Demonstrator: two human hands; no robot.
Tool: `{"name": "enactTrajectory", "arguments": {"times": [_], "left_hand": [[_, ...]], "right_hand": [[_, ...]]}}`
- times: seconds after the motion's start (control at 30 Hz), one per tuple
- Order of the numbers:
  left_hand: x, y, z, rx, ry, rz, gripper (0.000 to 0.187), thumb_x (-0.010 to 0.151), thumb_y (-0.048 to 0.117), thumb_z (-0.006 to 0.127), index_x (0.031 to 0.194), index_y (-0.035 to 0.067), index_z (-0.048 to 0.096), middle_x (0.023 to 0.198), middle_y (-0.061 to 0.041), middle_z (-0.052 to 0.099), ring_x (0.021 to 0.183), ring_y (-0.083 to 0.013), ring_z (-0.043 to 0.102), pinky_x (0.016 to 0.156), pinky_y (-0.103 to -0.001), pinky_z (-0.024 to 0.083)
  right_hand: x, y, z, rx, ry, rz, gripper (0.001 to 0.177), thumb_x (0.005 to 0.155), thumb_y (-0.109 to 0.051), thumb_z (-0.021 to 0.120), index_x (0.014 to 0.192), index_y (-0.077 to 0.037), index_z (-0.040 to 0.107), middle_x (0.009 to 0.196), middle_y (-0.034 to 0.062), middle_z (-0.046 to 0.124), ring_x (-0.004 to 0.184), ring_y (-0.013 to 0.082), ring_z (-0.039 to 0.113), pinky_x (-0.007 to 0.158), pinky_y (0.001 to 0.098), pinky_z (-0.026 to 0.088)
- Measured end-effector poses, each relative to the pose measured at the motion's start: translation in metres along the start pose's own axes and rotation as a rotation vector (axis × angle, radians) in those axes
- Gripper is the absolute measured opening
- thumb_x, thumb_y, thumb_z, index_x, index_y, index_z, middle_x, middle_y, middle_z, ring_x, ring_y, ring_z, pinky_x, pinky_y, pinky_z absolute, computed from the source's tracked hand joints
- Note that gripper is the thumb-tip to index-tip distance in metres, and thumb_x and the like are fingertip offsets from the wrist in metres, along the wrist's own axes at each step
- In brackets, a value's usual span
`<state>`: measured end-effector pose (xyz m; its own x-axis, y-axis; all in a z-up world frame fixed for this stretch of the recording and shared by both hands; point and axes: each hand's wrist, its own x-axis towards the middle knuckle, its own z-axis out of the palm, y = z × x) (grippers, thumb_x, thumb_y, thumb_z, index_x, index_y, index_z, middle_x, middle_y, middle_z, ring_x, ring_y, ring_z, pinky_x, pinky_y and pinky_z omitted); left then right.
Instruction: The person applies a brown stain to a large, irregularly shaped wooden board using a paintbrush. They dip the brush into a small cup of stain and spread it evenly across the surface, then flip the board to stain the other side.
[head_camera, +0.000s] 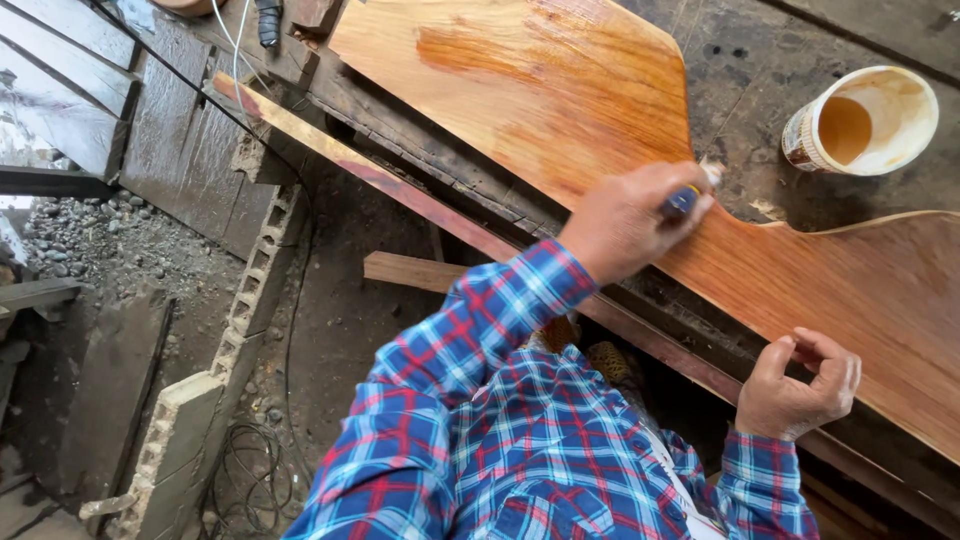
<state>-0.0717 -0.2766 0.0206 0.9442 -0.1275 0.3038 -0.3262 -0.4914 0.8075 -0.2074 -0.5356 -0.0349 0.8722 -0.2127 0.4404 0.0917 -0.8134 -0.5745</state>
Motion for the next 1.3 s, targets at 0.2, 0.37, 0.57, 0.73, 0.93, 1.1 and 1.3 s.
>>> {"name": "enactTrajectory", "arguments": {"times": [0.2,0.37,0.57,0.73,0.93,1.1,1.3], "left_hand": [[0.009,-0.039,-0.067,-0.298,0.076,-0.361,0.012,0.093,0.024,0.069,0.102,0.017,0.069,0.093,0.0,0.073,0.086,-0.0144,0.07,0.08,-0.028,0.058],[0.004,-0.109,-0.182,0.016,0.446,-0.346,0.013,0.095,0.023,0.068,0.096,0.011,0.064,0.096,-0.011,0.071,0.089,-0.0244,0.074,0.077,-0.038,0.07],[0.01,-0.15,-0.221,0.76,0.457,-0.149,0.013,0.098,0.016,0.059,0.086,0.014,0.06,0.073,0.001,0.067,0.058,-0.0079,0.064,0.052,-0.024,0.056],[0.023,-0.051,-0.123,0.504,0.25,-0.103,0.009,0.099,0.021,0.057,0.098,0.013,0.063,0.083,-0.008,0.069,0.068,-0.0216,0.067,0.056,-0.037,0.057],[0.02,0.001,-0.024,-0.139,0.005,-0.124,0.005,0.096,0.026,0.063,0.095,0.021,0.061,0.08,0.003,0.059,0.069,-0.0131,0.055,0.066,-0.028,0.046],[0.026,-0.022,-0.034,-0.335,-0.12,-0.298,0.01,0.096,0.028,0.064,0.095,0.018,0.066,0.078,0.004,0.06,0.068,-0.0094,0.054,0.062,-0.025,0.046],[0.044,-0.111,-0.139,-0.319,0.269,-0.491,0.019,0.089,0.028,0.075,0.096,0.011,0.069,0.088,-0.007,0.072,0.081,-0.0191,0.075,0.064,-0.029,0.071]], "right_hand": [[0.005,-0.006,0.0,0.027,-0.01,-0.003,0.016,0.091,0.016,0.065,0.104,0.01,0.071,0.1,0.0209,0.066,0.086,0.0347,0.061,0.073,0.0431,0.054],[0.006,-0.008,-0.002,0.036,-0.015,-0.005,0.016,0.091,0.015,0.064,0.104,0.009,0.071,0.1,0.0209,0.066,0.086,0.0345,0.061,0.074,0.0438,0.053],[0.002,-0.002,-0.004,0.026,-0.019,0.028,0.015,0.092,0.015,0.064,0.104,0.009,0.071,0.102,0.0202,0.066,0.087,0.0333,0.06,0.074,0.0422,0.054],[0.0,0.001,-0.004,0.019,-0.007,0.06,0.016,0.092,0.015,0.063,0.105,0.009,0.07,0.099,0.02,0.065,0.089,0.0336,0.06,0.074,0.0421,0.053],[0.002,0.0,-0.01,-0.016,0.016,0.075,0.014,0.091,0.015,0.064,0.102,0.009,0.069,0.099,0.0193,0.066,0.089,0.0334,0.06,0.075,0.0423,0.052],[-0.003,0.006,-0.016,-0.054,0.02,0.085,0.013,0.09,0.015,0.065,0.101,0.009,0.07,0.098,0.0193,0.067,0.087,0.0335,0.059,0.074,0.0421,0.051],[-0.002,0.005,-0.013,-0.028,0.013,0.137,0.013,0.094,0.015,0.065,0.104,0.008,0.07,0.101,0.0194,0.066,0.089,0.032,0.059,0.075,0.041,0.052]]}}
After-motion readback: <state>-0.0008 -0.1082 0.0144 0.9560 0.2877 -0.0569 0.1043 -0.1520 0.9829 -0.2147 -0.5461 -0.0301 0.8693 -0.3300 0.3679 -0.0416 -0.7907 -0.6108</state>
